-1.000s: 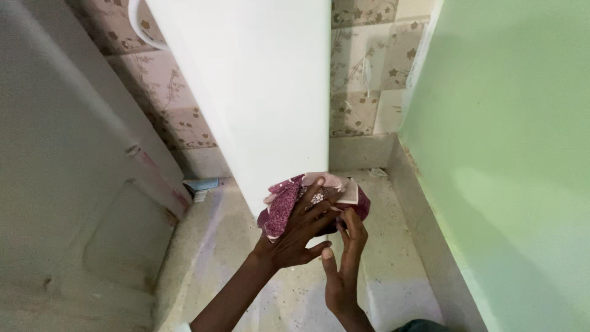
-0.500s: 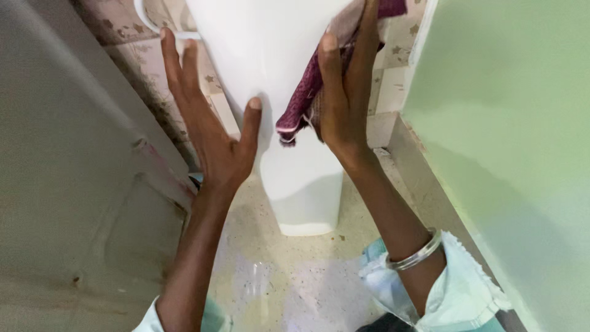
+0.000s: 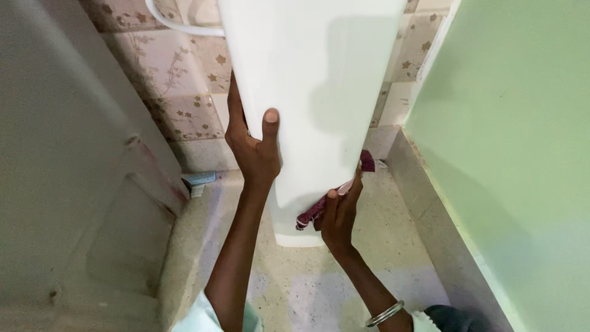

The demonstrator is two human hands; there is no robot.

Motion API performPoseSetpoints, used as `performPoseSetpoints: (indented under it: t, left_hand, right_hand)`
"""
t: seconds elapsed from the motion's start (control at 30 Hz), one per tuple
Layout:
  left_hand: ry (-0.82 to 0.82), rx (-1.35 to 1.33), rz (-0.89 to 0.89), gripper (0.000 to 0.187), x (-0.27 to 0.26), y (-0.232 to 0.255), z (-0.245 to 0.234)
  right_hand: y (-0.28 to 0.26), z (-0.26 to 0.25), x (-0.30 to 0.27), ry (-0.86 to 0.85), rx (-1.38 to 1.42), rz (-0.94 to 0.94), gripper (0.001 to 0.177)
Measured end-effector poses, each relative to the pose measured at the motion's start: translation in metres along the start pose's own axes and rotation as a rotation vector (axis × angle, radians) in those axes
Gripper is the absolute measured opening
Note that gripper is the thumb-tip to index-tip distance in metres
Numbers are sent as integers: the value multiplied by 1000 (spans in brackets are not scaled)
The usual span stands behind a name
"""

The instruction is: The person cleans the white ceramic pedestal of a sink by hand with a cloth, wiping the front and sides in downward and circular motions.

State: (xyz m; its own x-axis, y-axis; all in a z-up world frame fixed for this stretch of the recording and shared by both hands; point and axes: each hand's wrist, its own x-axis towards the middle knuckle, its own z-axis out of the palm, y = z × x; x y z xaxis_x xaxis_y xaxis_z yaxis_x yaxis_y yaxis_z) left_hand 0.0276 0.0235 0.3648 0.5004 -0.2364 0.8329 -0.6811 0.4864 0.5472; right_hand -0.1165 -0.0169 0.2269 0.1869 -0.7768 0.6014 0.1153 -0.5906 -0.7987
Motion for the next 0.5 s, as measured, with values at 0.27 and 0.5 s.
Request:
performPoseSetpoints:
  t: [0.27, 0.5]
  left_hand:
    - [21, -34, -35, 92, 5, 12, -2]
    - [20, -21, -26, 94, 8, 15, -5]
  right_hand:
    - [-93, 9, 130, 149, -216, -571, 70]
    - [-154, 27, 174, 303, -608, -732, 67]
